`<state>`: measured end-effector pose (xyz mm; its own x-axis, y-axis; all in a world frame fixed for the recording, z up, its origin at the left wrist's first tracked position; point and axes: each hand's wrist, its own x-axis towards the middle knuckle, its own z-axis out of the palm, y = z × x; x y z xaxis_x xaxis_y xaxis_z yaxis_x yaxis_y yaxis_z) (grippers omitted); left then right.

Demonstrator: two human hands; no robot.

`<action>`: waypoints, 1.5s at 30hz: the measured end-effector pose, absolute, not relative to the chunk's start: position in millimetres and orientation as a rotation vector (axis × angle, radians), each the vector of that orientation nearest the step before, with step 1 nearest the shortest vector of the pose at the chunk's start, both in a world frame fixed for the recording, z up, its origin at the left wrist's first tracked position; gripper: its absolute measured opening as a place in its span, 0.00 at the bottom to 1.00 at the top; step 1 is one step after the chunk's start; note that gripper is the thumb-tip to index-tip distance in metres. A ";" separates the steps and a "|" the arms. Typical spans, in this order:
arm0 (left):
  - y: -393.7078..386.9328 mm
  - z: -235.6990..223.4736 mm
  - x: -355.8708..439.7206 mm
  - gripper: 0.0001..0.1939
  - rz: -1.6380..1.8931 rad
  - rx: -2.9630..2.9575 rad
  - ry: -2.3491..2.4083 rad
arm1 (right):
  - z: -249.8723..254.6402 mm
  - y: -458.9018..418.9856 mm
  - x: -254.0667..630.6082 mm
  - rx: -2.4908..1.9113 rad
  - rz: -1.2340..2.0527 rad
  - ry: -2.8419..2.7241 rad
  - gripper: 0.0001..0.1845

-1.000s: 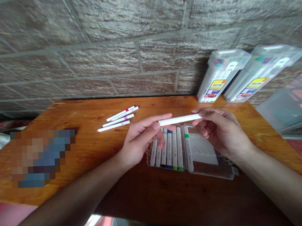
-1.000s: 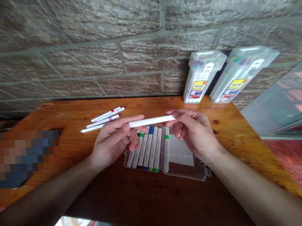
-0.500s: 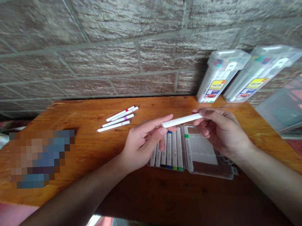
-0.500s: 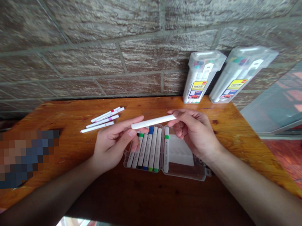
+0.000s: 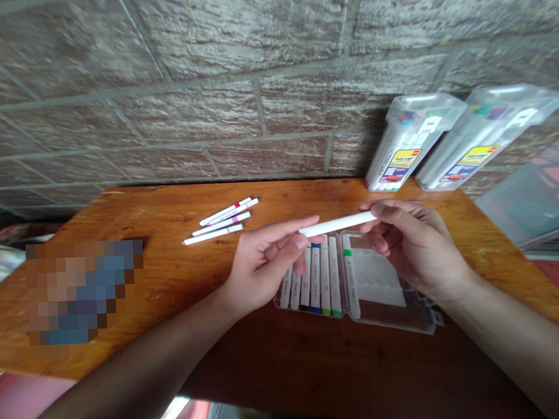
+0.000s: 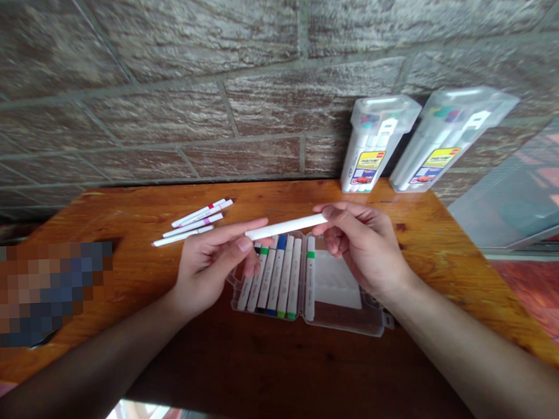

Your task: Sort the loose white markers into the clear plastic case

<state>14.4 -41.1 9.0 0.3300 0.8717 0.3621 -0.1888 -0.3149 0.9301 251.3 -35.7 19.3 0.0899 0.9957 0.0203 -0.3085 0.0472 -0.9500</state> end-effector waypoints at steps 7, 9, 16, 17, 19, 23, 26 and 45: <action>-32.0 -0.2 14.9 0.11 1.234 1.283 0.677 | 15.9 -39.6 251.4 -0.953 1.135 -1.049 0.04; -30.3 -2.1 14.3 0.10 1.238 1.275 0.688 | 13.9 -39.9 251.9 -0.946 1.100 -1.087 0.04; -33.6 4.0 16.4 0.10 1.227 1.305 0.722 | 14.2 -39.0 253.4 -0.936 1.117 -1.065 0.04; -34.7 5.3 17.0 0.10 1.225 1.315 0.723 | 14.9 -38.8 253.4 -0.936 1.128 -1.053 0.04; -36.6 7.3 18.0 0.11 1.221 1.332 0.733 | 15.7 -38.3 253.2 -0.938 1.138 -1.042 0.04; -37.6 9.3 19.7 0.11 1.227 1.325 0.761 | 14.5 -38.1 253.2 -0.943 1.111 -1.068 0.04; -37.2 10.3 21.1 0.11 1.236 1.307 0.783 | 12.1 -38.9 254.2 -0.938 1.082 -1.105 0.05; -30.2 1.7 17.6 0.08 1.196 1.150 0.784 | 12.3 -44.9 253.7 -0.960 1.047 -1.195 0.04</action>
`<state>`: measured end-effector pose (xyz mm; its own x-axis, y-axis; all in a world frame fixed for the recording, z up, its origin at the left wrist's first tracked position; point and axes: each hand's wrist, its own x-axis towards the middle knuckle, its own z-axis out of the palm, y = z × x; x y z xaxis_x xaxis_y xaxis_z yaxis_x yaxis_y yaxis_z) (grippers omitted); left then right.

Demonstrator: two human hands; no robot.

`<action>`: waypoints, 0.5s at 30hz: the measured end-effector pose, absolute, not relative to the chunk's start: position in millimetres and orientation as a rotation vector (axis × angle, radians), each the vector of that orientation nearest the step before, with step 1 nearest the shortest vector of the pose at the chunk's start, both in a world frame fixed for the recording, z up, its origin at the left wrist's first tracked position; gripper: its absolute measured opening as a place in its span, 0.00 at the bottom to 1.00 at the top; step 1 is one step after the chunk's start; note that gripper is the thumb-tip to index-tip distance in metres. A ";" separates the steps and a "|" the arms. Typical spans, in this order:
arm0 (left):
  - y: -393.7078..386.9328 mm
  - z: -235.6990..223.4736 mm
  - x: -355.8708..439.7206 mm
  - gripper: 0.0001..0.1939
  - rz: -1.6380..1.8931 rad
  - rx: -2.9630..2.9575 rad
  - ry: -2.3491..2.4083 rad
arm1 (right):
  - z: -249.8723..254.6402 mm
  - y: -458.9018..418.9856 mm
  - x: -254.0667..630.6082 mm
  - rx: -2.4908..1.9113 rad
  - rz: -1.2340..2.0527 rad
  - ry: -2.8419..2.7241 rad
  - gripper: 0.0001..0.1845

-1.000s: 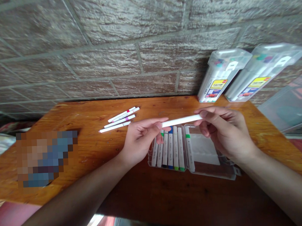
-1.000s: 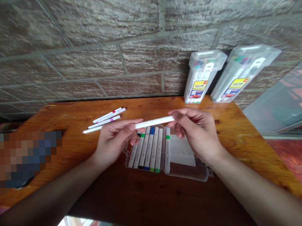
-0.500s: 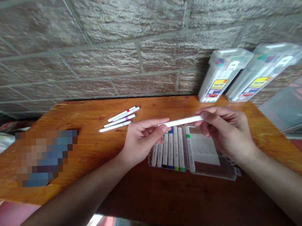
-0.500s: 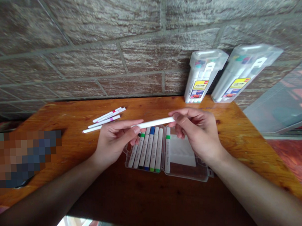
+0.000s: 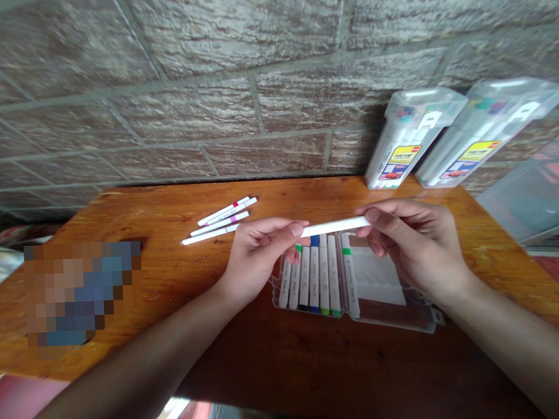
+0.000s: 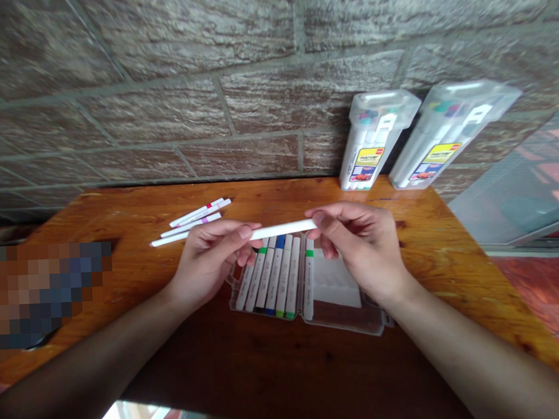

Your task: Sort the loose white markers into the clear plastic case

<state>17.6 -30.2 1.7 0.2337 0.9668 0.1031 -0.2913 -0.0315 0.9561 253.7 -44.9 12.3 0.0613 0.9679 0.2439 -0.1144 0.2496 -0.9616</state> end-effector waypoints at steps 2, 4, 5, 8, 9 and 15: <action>-30.1 2.9 18.0 0.09 1.161 1.133 0.801 | 12.8 -44.4 253.5 -0.968 1.044 -1.198 0.04; -30.0 3.6 18.3 0.10 1.135 1.130 0.803 | 12.2 -43.5 253.9 -0.974 1.041 -1.202 0.05; -30.0 3.7 18.4 0.11 1.128 1.133 0.800 | 11.6 -43.1 254.2 -0.974 1.042 -1.203 0.05; -30.2 4.0 18.7 0.11 1.124 1.148 0.792 | 9.8 -42.8 254.4 -0.974 1.048 -1.223 0.05; -30.4 4.4 18.9 0.12 1.123 1.160 0.799 | 9.6 -43.0 254.2 -0.980 1.048 -1.239 0.04; -32.1 9.1 20.9 0.13 1.119 1.261 0.848 | 12.1 -45.4 250.4 -1.039 1.011 -1.335 0.05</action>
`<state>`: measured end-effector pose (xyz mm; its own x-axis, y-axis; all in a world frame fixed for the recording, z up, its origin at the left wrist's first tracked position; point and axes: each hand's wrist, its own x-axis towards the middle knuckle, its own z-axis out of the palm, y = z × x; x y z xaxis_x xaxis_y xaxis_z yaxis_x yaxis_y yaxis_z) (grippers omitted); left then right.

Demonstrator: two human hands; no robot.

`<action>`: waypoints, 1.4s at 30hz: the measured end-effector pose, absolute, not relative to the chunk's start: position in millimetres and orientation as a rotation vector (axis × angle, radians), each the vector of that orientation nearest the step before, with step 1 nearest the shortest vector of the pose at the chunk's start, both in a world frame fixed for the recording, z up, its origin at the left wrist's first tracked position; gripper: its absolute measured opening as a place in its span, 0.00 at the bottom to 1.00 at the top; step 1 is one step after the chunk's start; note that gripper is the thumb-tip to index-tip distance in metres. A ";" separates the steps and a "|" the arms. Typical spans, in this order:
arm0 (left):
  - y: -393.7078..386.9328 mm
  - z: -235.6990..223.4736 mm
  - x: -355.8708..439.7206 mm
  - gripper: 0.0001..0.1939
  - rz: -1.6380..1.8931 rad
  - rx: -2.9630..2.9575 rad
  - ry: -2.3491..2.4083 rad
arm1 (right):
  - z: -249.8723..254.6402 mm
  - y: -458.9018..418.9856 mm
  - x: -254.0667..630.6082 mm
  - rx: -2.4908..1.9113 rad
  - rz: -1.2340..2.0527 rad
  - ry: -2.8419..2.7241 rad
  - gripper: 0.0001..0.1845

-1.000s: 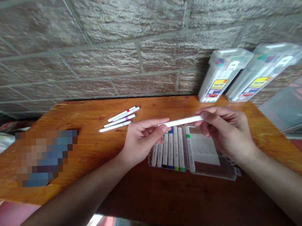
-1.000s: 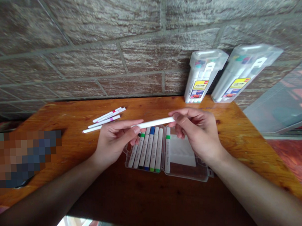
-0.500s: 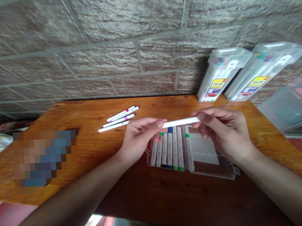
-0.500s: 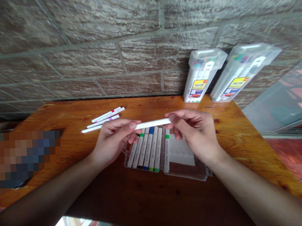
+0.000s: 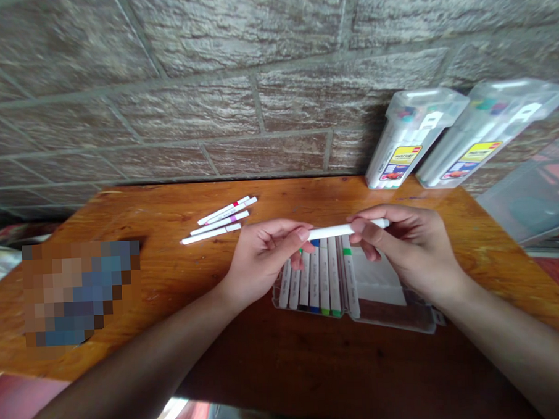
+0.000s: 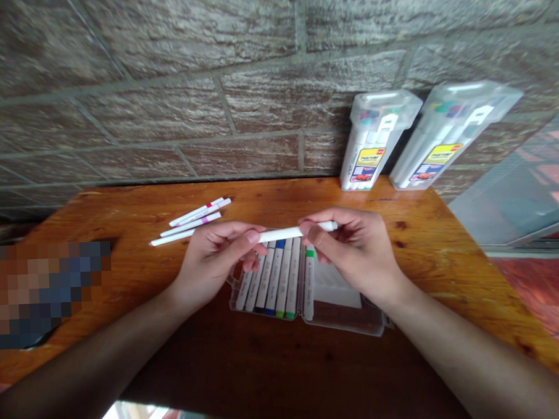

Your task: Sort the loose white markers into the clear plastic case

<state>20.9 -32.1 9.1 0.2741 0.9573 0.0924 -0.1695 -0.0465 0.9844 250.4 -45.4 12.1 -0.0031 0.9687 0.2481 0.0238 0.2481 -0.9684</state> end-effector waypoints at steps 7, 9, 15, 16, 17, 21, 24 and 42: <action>-31.3 8.3 20.9 0.14 1.118 1.298 0.867 | 14.4 -46.8 248.9 -1.041 1.045 -1.346 0.06; -30.4 6.2 20.2 0.14 1.123 1.314 0.867 | 15.7 -47.0 248.8 -1.038 1.063 -1.356 0.07; -29.9 5.4 19.7 0.15 1.143 1.324 0.880 | 18.8 -47.3 247.8 -1.043 1.114 -1.405 0.09; -30.6 6.2 20.2 0.15 1.147 1.326 0.880 | 18.8 -47.6 247.5 -1.047 1.110 -1.418 0.08; -31.5 7.1 20.8 0.14 1.151 1.327 0.878 | 18.5 -47.9 247.3 -1.048 1.101 -1.432 0.08; -35.4 9.1 23.8 0.10 1.158 1.318 0.836 | 16.2 -49.6 246.4 -1.060 0.992 -1.550 0.06; -37.3 8.7 24.9 0.07 1.141 1.315 0.812 | 13.5 -51.0 245.8 -1.083 0.829 -1.647 0.05; -46.9 7.2 21.6 0.06 1.078 1.645 0.727 | 12.0 -57.6 246.2 -1.117 0.681 -1.874 0.16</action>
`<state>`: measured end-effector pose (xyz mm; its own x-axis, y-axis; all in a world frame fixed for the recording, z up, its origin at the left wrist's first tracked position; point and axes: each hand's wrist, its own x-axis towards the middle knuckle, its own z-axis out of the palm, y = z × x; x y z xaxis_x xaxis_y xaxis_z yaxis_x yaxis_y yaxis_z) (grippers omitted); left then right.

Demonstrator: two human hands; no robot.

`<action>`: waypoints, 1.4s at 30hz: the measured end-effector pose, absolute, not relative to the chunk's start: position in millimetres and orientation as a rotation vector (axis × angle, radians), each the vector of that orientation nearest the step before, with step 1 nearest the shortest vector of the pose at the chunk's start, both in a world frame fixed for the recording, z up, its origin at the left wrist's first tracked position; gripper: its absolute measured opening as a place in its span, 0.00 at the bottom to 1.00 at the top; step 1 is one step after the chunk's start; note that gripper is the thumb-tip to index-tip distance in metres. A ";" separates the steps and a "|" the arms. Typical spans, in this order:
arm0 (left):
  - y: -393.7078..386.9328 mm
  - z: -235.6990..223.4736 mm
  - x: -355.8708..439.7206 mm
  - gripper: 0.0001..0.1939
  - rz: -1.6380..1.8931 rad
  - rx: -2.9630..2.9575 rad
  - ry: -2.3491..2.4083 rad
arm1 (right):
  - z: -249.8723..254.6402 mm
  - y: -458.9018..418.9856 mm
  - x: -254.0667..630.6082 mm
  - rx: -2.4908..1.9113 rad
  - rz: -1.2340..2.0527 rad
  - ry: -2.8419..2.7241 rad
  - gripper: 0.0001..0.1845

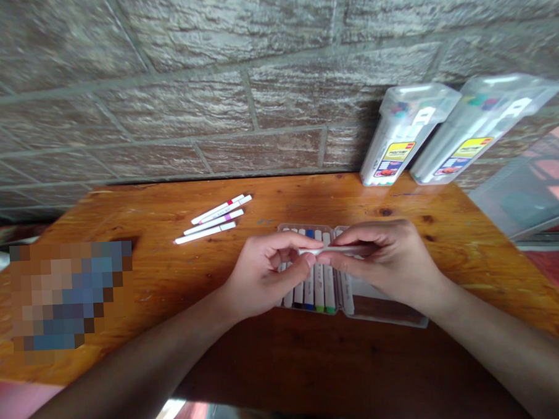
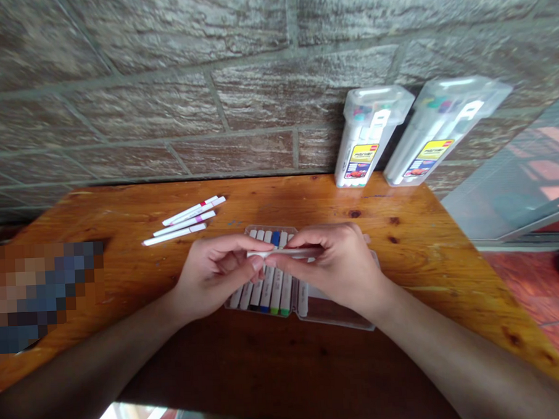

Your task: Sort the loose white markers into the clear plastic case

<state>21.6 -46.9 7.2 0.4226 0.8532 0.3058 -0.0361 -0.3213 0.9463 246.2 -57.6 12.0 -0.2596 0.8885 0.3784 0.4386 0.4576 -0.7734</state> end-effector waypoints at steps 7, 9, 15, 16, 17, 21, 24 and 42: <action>-45.9 2.2 19.4 0.05 1.072 1.591 0.725 | 10.8 -57.4 245.5 -1.135 0.903 -1.824 0.16; -44.9 0.4 19.0 0.06 1.060 1.586 0.742 | 10.3 -56.9 245.7 -1.137 0.922 -1.815 0.16; -41.1 2.5 20.7 0.05 1.088 1.507 0.688 | 9.8 -56.3 245.4 -1.121 0.985 -1.757 0.12; -40.9 3.5 21.0 0.05 1.095 1.496 0.686 | 10.6 -56.4 245.0 -1.115 1.006 -1.746 0.12; -40.8 4.4 21.1 0.05 1.100 1.488 0.689 | 11.7 -56.5 244.6 -1.111 1.024 -1.737 0.12; -40.4 7.3 20.0 0.04 1.104 1.459 0.717 | 17.2 -56.4 243.2 -1.088 1.075 -1.721 0.12; -39.3 8.3 18.4 0.05 1.101 1.429 0.721 | 20.2 -55.9 243.1 -1.071 1.114 -1.704 0.11; -31.1 -1.9 14.8 0.04 1.159 1.244 0.669 | 22.0 -52.6 243.8 -1.044 1.244 -1.565 0.08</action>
<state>14.8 -31.1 -1.9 0.3276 0.9260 0.1875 -0.3010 -0.0858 0.9497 243.8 -52.6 22.0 -0.2830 0.9515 0.1209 0.0968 0.1537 -0.9834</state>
